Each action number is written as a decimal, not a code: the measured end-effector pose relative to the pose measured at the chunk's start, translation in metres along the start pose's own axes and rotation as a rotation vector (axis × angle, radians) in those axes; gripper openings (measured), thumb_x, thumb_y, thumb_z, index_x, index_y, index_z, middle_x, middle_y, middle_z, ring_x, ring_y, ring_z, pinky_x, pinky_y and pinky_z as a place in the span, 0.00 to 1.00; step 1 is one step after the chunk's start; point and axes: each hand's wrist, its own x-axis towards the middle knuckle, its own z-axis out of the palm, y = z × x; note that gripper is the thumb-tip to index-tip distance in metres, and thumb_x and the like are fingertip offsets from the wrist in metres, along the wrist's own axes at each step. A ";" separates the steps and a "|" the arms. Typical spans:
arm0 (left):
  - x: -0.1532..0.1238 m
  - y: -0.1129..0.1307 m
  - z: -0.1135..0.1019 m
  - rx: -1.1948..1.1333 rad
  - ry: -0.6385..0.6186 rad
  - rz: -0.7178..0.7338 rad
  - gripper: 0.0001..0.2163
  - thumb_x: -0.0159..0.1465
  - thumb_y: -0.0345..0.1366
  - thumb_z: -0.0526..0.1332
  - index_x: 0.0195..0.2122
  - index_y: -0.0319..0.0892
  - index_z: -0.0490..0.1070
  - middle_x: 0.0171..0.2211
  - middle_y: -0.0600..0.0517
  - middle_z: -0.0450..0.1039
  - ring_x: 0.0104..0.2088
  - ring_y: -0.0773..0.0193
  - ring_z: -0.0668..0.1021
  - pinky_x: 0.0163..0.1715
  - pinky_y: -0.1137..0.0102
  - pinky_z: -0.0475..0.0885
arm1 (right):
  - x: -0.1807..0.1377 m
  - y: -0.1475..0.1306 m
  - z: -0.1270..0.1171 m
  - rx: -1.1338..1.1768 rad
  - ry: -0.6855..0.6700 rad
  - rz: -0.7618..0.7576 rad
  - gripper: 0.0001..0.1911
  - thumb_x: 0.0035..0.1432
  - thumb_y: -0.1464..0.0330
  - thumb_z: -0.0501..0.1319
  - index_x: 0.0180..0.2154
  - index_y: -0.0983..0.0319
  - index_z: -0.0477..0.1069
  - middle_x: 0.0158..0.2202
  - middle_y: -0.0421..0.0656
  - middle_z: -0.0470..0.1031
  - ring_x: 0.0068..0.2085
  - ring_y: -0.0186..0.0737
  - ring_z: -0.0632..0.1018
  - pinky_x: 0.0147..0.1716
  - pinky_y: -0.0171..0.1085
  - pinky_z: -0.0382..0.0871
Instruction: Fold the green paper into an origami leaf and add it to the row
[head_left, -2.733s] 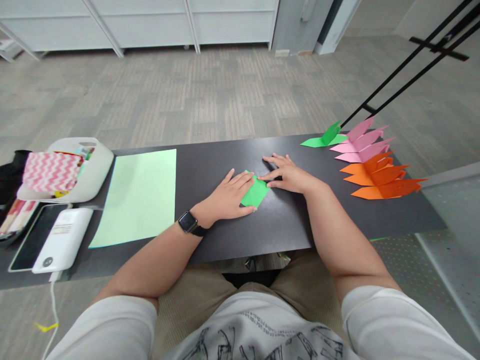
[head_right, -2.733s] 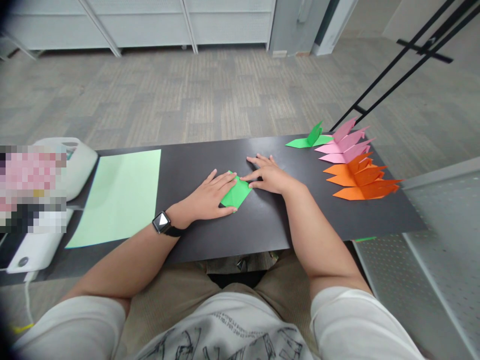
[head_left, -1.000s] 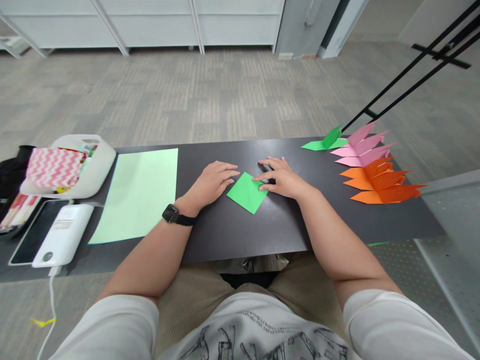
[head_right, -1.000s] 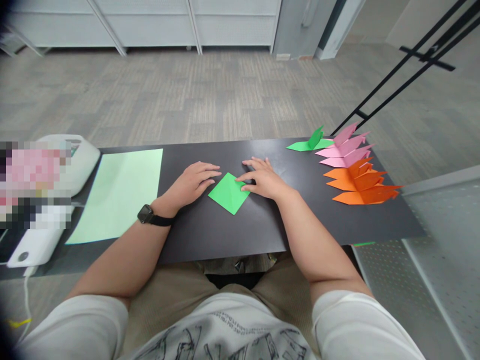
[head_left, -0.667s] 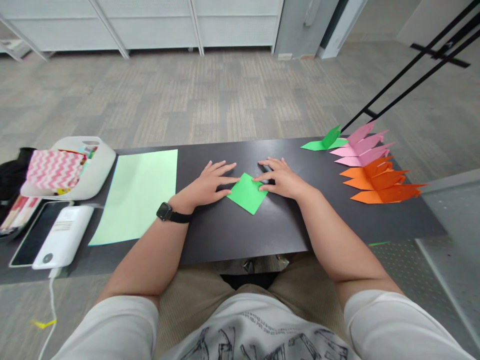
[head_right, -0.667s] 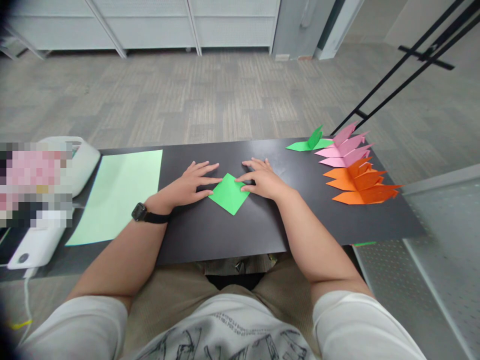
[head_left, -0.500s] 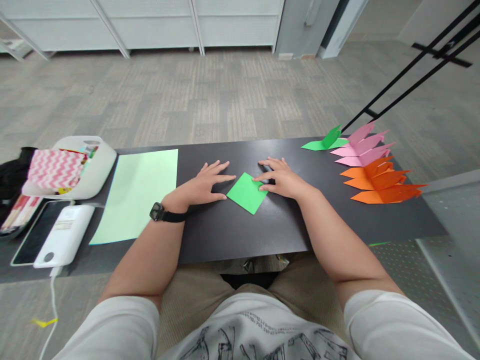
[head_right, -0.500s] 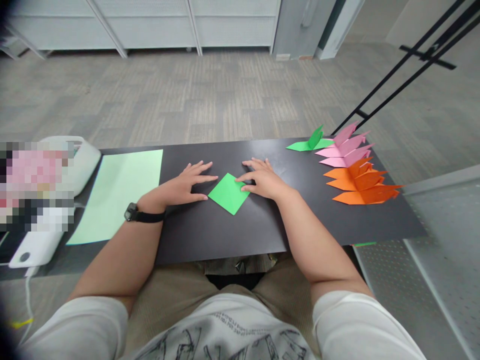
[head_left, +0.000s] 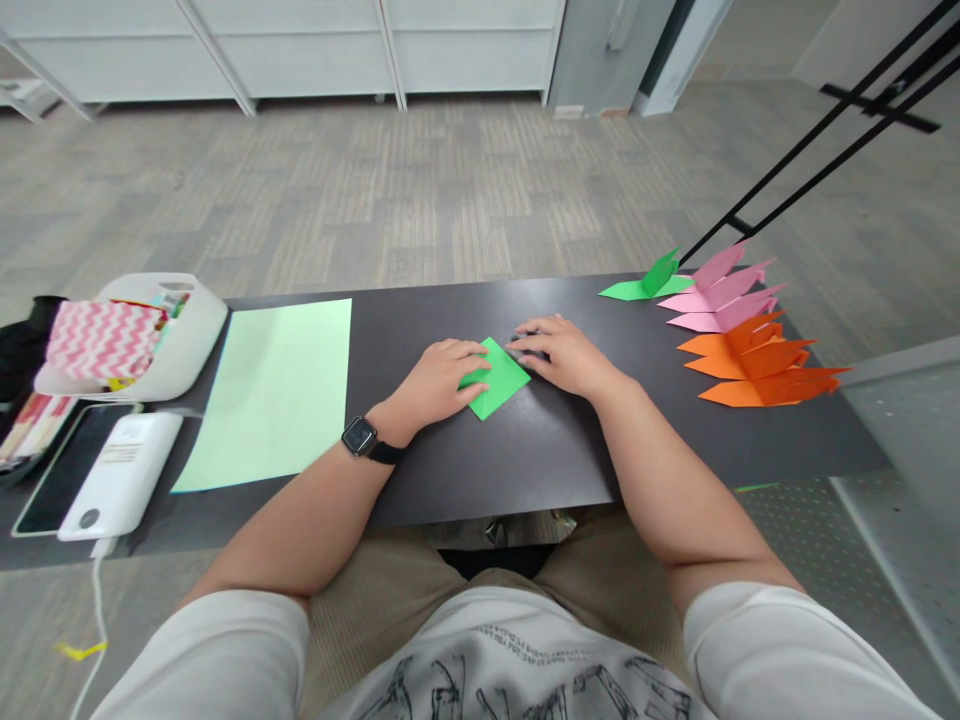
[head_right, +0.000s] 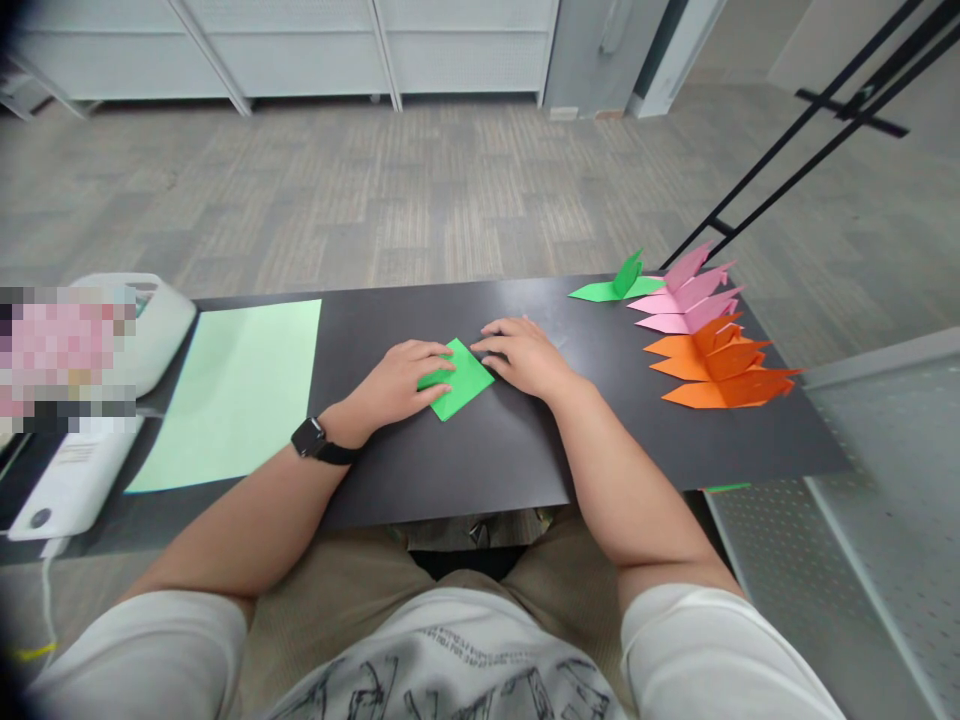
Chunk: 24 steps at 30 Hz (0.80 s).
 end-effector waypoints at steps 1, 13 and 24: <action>-0.001 0.000 -0.001 0.007 -0.009 -0.009 0.13 0.74 0.42 0.63 0.55 0.46 0.80 0.63 0.46 0.77 0.61 0.50 0.77 0.66 0.50 0.68 | -0.001 0.002 -0.002 0.013 -0.005 -0.012 0.20 0.68 0.69 0.65 0.58 0.47 0.82 0.60 0.47 0.79 0.62 0.54 0.77 0.68 0.65 0.64; -0.002 0.006 0.001 0.005 -0.029 -0.021 0.17 0.77 0.43 0.59 0.62 0.47 0.79 0.66 0.46 0.75 0.63 0.48 0.75 0.68 0.48 0.65 | -0.002 0.004 -0.009 0.089 -0.065 -0.143 0.19 0.66 0.71 0.64 0.54 0.48 0.84 0.55 0.44 0.82 0.57 0.49 0.80 0.60 0.52 0.68; -0.007 0.003 -0.005 -0.017 -0.055 0.010 0.18 0.76 0.38 0.58 0.64 0.46 0.77 0.70 0.43 0.71 0.68 0.49 0.73 0.73 0.45 0.63 | 0.001 0.006 -0.003 0.132 -0.077 -0.120 0.15 0.67 0.71 0.64 0.49 0.49 0.86 0.52 0.43 0.84 0.55 0.48 0.81 0.62 0.54 0.66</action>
